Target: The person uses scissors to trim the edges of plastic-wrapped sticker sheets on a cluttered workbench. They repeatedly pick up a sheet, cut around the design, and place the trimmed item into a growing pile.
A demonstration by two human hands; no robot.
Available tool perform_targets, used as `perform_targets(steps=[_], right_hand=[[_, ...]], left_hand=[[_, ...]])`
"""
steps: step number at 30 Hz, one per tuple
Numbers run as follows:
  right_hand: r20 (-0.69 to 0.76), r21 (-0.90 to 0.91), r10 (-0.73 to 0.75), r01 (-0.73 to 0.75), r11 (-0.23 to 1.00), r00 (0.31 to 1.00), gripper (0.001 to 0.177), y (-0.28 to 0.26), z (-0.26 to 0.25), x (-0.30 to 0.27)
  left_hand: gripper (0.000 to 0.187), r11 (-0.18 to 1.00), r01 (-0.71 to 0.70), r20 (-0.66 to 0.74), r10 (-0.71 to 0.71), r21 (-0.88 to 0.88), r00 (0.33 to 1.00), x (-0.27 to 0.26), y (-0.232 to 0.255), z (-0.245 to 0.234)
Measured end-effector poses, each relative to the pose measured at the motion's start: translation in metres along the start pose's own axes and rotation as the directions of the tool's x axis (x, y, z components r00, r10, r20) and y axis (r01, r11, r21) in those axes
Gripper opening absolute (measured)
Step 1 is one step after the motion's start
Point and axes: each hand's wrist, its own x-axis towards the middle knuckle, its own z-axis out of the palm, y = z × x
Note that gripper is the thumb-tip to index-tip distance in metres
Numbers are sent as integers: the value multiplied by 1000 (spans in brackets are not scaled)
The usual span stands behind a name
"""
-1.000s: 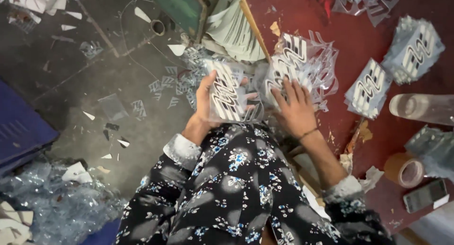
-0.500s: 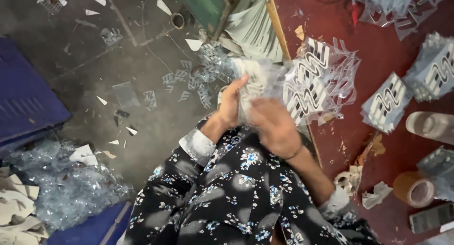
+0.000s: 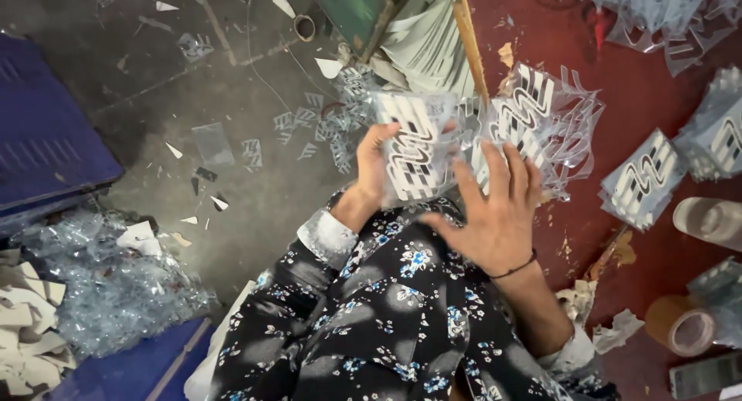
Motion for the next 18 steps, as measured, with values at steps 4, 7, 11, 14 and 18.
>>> perform_targets(steps=[4, 7, 11, 14, 18], right_hand=[[-241, 102, -76, 103, 990, 968, 107, 6, -3, 27], [-208, 199, -147, 189, 962, 967, 118, 28, 16, 27], [-291, 386, -196, 302, 872, 936, 116, 34, 24, 18], [-273, 257, -218, 289, 922, 937, 122, 24, 28, 23], [-294, 388, -198, 306, 870, 935, 127, 43, 32, 0]], left_hand=[[75, 975, 200, -29, -198, 93, 980, 2, -24, -21], [69, 937, 289, -3, -294, 197, 956, -1, -29, -33], [70, 904, 400, 20, -408, 151, 913, -11, -21, -25], [72, 867, 378, -2, -399, 324, 917, -3, -28, -48], [83, 917, 307, -78, -297, 253, 952, -15, -6, -17]])
